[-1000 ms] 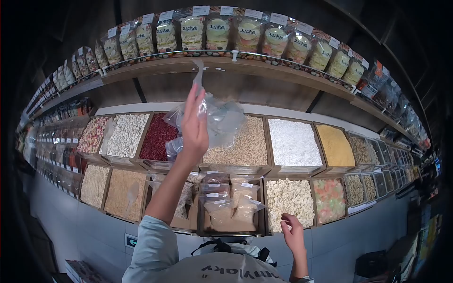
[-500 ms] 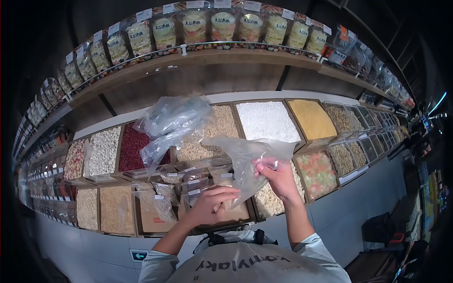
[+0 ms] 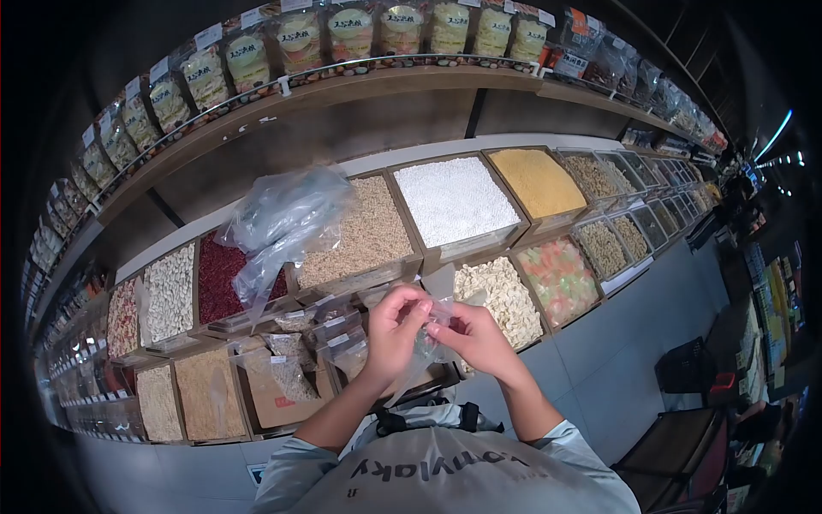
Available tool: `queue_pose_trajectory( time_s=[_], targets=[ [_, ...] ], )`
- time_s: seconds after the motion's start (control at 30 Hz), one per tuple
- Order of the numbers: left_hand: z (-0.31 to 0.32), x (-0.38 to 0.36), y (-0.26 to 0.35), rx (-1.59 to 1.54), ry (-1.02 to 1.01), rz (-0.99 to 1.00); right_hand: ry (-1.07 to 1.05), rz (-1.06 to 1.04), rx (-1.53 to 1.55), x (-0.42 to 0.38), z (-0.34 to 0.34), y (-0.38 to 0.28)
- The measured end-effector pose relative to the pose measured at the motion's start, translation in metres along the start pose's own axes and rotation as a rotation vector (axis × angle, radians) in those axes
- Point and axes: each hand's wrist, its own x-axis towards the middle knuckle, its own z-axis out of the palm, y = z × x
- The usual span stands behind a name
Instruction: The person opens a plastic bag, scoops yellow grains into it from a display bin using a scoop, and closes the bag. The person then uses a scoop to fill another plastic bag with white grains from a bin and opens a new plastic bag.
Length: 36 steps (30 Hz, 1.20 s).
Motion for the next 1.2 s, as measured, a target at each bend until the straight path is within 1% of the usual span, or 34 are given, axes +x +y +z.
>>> queue_pose_trajectory(
  time_s=[0.03, 0.1, 0.13, 0.2, 0.23, 0.3, 0.43, 0.5, 0.53, 0.6, 0.63, 0.7, 0.73, 0.77, 0.83, 0.87, 0.93, 0.97, 1.0, 1.03, 1.07, 1.13, 1.17, 1.2],
  targets=[
    [0.001, 0.001, 0.0, -0.004, -0.007, 0.001, 0.007, -0.001, -0.003, -0.003, -0.002, 0.004],
    [0.002, 0.0, -0.001, 0.056, 0.043, 0.069, 0.125, 0.019, 0.01, -0.008, -0.004, 0.009],
    [0.003, -0.001, 0.0, 0.054, 0.039, 0.067, 0.13, 0.021, 0.01, -0.011, -0.003, 0.008],
    [0.006, 0.0, 0.0, 0.024, 0.031, 0.066, 0.232, 0.027, 0.008, -0.016, -0.001, 0.004],
    [0.008, -0.001, 0.0, 0.024, 0.028, 0.064, 0.235, 0.028, 0.009, -0.018, -0.001, 0.004],
    [0.01, -0.001, -0.002, 0.008, -0.002, 0.007, 0.287, -0.054, 0.025, -0.02, -0.001, 0.006],
    [0.01, -0.003, -0.004, 0.052, -0.015, 0.062, 0.299, -0.073, 0.022, -0.023, -0.004, 0.003],
    [0.008, -0.003, -0.004, 0.148, -0.021, 0.081, 0.255, -0.109, 0.092, -0.024, -0.009, 0.004],
    [0.005, -0.002, -0.003, 0.149, -0.022, 0.079, 0.256, -0.108, 0.094, -0.025, -0.012, 0.002],
    [-0.002, 0.001, -0.001, 0.154, 0.056, -0.099, 0.185, 0.035, 0.635, -0.028, -0.02, -0.002],
    [-0.006, 0.004, -0.003, 0.155, 0.059, -0.1, 0.183, 0.037, 0.635, -0.028, -0.025, -0.002],
    [-0.017, 0.008, -0.009, 0.119, 0.194, -0.037, 0.272, -0.024, 0.576, -0.028, -0.034, 0.0],
    [-0.026, 0.007, -0.007, 0.072, 0.223, -0.027, 0.319, -0.093, 0.534, -0.028, -0.041, 0.004],
    [-0.03, 0.009, -0.007, 0.074, 0.225, -0.029, 0.318, -0.09, 0.536, -0.028, -0.048, 0.006],
    [-0.036, 0.016, -0.007, -0.3, 0.265, 0.043, 0.575, -0.177, 0.38, -0.027, -0.057, 0.007],
    [-0.029, 0.018, 0.007, -0.299, 0.266, 0.043, 0.574, -0.176, 0.38, -0.027, -0.056, 0.008],
    [-0.016, 0.017, 0.035, -0.429, 0.381, -0.166, 0.596, -0.236, 0.251, -0.029, -0.052, 0.01],
    [-0.015, 0.009, 0.035, -0.429, 0.382, -0.165, 0.606, -0.266, 0.185, -0.03, -0.05, 0.012],
    [-0.015, -0.005, 0.034, -0.076, 0.349, 0.12, 0.54, -0.338, 0.087, -0.032, -0.047, 0.017],
    [-0.014, -0.012, 0.034, 0.28, 0.304, 0.4, 0.543, -0.374, -0.073, -0.032, -0.046, 0.025],
    [-0.006, -0.012, 0.052, 0.279, 0.306, 0.397, 0.51, -0.367, -0.108, -0.031, -0.041, 0.025],
    [0.013, -0.021, 0.086, 0.742, -0.217, 0.705, 0.469, -0.345, -0.14, -0.033, -0.029, 0.019],
    [0.02, -0.021, 0.081, 0.745, -0.209, 0.698, 0.412, -0.301, -0.081, -0.034, -0.023, 0.014],
    [0.027, -0.018, 0.071, 0.681, -0.381, 0.415, 0.355, -0.259, -0.022, -0.034, -0.02, 0.011]
  ],
)
